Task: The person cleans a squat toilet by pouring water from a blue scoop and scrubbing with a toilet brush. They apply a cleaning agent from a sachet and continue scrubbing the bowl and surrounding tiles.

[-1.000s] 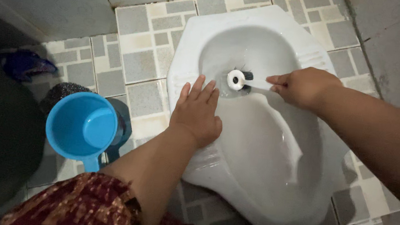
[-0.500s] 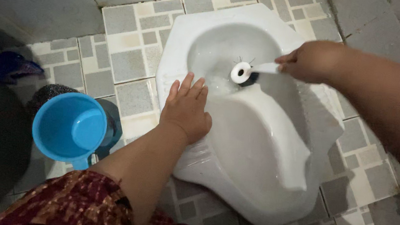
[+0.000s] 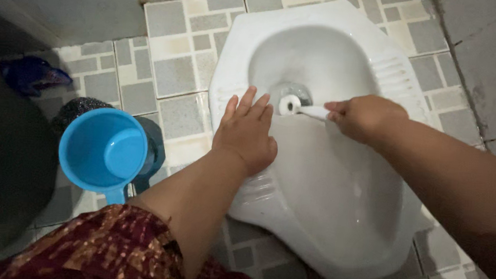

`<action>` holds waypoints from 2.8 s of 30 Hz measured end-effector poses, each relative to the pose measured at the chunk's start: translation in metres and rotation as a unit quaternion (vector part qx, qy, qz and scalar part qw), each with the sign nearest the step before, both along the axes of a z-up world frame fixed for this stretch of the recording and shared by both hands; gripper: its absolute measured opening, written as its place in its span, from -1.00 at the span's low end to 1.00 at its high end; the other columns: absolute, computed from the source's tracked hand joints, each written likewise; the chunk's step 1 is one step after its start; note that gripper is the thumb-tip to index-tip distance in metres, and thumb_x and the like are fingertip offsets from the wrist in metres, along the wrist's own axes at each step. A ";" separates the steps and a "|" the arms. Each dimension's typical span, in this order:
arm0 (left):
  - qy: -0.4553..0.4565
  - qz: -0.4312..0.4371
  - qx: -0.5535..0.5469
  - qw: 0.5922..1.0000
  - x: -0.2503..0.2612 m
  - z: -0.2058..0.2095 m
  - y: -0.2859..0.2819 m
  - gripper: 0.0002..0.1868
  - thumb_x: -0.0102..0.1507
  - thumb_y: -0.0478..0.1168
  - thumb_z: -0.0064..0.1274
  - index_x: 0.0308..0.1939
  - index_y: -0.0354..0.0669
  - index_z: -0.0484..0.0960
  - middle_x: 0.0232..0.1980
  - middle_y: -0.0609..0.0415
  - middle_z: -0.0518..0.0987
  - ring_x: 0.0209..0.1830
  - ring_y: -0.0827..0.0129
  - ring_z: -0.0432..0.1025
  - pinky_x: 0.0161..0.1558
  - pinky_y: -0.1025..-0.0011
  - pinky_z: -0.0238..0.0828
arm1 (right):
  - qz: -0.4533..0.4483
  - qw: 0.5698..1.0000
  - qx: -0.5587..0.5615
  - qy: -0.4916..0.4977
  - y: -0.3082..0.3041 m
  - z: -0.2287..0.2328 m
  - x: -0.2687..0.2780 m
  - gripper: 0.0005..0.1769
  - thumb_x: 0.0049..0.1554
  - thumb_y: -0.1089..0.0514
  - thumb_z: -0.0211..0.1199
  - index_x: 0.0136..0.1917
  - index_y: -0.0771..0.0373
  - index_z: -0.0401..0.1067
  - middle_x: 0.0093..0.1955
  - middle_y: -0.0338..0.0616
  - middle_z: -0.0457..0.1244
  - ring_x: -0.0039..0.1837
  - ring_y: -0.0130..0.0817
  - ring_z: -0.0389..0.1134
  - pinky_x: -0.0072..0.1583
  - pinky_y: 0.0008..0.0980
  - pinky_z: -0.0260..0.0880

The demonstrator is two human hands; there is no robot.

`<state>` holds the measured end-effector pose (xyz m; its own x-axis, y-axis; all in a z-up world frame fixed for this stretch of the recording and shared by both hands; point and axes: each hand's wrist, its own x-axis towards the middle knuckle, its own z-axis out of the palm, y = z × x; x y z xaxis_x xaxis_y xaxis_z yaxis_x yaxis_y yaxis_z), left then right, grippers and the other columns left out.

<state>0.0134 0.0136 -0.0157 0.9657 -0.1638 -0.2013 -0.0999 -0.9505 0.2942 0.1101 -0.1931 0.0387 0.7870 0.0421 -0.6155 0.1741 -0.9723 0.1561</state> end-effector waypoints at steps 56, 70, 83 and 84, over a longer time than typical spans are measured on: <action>0.111 -0.095 0.040 0.988 -0.029 0.022 -0.021 0.01 0.26 0.26 0.02 0.57 -0.23 -0.03 0.67 -0.10 -0.16 0.67 -0.11 -0.47 0.57 -0.01 -0.48 | -0.023 0.995 -0.083 0.044 -0.045 0.082 -0.114 -0.28 0.38 0.09 -0.26 0.70 -0.42 -0.30 0.28 0.08 0.31 0.22 -0.09 0.45 0.26 -0.08 0.48; 0.296 -0.141 -0.430 0.841 -0.055 0.007 -0.144 -0.09 0.37 0.15 -0.27 0.58 -0.33 -0.25 0.68 -0.20 -0.25 0.67 0.06 -0.21 0.54 0.28 -0.23 | -0.082 0.979 -0.111 0.148 -0.067 0.108 -0.197 -0.23 0.40 0.05 -0.19 0.75 -0.16 -0.43 -0.08 -0.01 0.44 -0.04 -0.19 0.53 0.08 -0.31 0.62; 0.259 0.186 -0.516 0.795 0.024 0.018 -0.181 -0.08 0.30 -0.01 -0.19 0.63 -0.09 -0.32 0.39 -0.36 0.39 0.32 -0.13 0.38 0.29 0.10 0.33 | -0.122 0.989 0.063 -0.050 -0.056 0.046 -0.115 -0.45 0.24 0.00 0.02 0.49 -0.02 0.20 0.08 0.23 0.38 0.10 0.14 0.45 0.15 -0.01 0.47; 0.261 0.213 -0.513 0.790 0.032 0.021 -0.179 -0.10 0.31 0.00 -0.21 0.64 -0.01 -0.31 0.39 -0.31 0.39 0.31 -0.11 0.39 0.28 0.10 0.34 | -0.152 0.984 0.078 -0.057 -0.049 0.042 -0.107 -0.44 0.24 0.00 0.00 0.50 -0.05 0.19 0.08 0.23 0.37 0.11 0.16 0.44 0.14 0.02 0.46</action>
